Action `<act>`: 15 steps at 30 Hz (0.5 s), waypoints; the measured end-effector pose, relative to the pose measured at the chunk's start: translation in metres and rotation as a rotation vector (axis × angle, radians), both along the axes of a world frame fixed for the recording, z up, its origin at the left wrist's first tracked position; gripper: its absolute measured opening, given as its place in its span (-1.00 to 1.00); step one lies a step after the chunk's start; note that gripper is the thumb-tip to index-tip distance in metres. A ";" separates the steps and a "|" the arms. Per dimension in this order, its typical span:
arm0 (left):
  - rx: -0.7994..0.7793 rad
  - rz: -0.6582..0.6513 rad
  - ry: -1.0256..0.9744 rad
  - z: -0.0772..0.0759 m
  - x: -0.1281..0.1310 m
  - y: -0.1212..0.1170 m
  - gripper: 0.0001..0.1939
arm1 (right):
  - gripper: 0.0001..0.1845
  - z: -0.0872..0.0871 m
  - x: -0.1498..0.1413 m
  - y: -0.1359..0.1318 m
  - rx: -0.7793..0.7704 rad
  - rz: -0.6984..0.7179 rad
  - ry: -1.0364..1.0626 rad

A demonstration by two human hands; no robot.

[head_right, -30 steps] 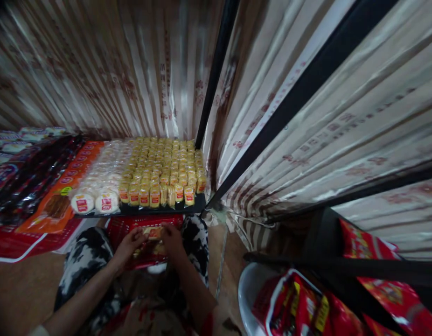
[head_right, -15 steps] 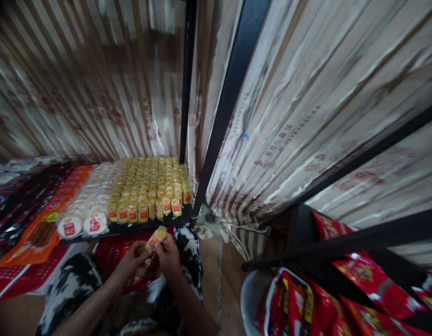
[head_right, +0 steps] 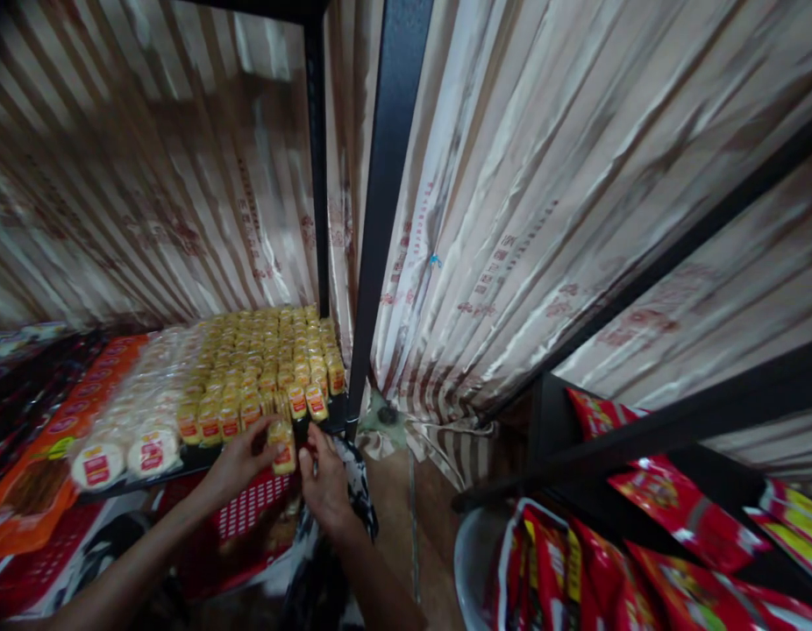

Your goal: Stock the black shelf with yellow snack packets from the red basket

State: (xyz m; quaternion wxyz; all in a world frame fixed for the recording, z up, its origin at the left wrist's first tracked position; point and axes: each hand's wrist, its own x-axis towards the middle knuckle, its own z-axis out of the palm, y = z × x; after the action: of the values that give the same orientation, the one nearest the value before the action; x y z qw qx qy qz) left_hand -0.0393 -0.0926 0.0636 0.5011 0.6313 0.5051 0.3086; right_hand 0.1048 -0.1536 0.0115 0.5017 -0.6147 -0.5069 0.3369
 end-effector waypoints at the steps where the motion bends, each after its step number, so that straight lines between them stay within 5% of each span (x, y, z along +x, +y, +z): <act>1: 0.044 0.016 0.019 0.003 0.003 0.007 -0.56 | -0.49 -0.003 0.002 0.003 0.032 -0.061 -0.061; 8: 0.282 0.070 0.103 0.020 0.044 0.048 -0.65 | -0.40 -0.031 -0.001 0.028 0.060 -0.050 -0.226; 15: 0.448 -0.099 0.307 0.009 0.093 0.065 -0.73 | -0.37 -0.032 -0.007 0.034 0.072 -0.059 -0.272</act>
State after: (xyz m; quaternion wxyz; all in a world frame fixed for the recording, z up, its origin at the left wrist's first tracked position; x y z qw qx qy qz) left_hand 0.0538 -0.0277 0.0730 0.2809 0.7897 0.4629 0.2883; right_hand 0.0974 -0.1199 -0.0205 0.4599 -0.6507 -0.5639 0.2172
